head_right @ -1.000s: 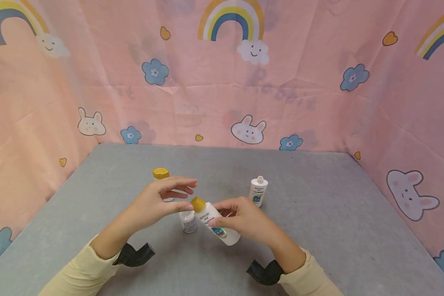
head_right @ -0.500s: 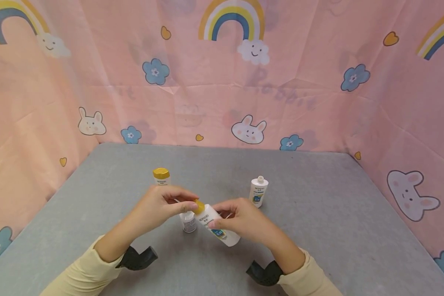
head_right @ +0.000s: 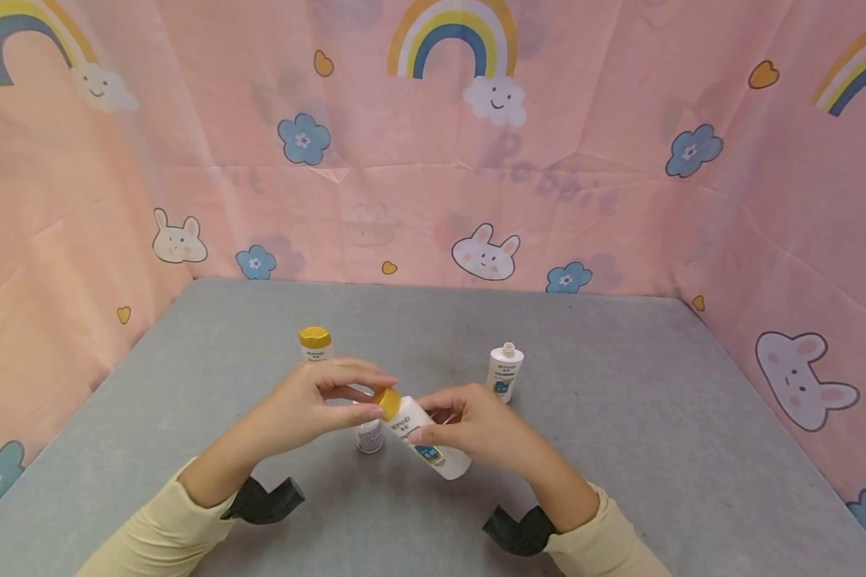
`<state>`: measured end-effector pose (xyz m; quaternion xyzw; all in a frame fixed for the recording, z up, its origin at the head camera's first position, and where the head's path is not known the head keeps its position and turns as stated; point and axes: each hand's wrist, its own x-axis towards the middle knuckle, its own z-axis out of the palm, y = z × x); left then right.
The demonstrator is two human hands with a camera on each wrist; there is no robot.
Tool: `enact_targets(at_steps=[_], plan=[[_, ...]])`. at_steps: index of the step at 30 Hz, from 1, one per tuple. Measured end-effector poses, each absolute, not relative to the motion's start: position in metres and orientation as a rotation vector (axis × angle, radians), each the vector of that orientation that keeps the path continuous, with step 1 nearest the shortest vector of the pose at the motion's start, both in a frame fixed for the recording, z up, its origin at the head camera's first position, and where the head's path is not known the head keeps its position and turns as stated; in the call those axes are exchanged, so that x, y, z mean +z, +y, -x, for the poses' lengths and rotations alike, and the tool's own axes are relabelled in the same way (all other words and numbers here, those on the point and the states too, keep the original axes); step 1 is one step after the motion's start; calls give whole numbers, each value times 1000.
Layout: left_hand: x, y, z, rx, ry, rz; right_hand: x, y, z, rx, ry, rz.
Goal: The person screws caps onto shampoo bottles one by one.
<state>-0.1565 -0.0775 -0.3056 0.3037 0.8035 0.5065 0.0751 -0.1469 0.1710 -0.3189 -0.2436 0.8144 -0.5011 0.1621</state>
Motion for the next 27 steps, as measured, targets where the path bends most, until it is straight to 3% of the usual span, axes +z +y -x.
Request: enact_targets(at_steps=[12, 27], plan=[[-307, -75, 159, 1527, 2446, -712, -319, 172, 147, -1452, 2309, 722], [-305, -77, 157, 1543, 2348, -933, -318, 172, 147, -1415, 2314, 719]])
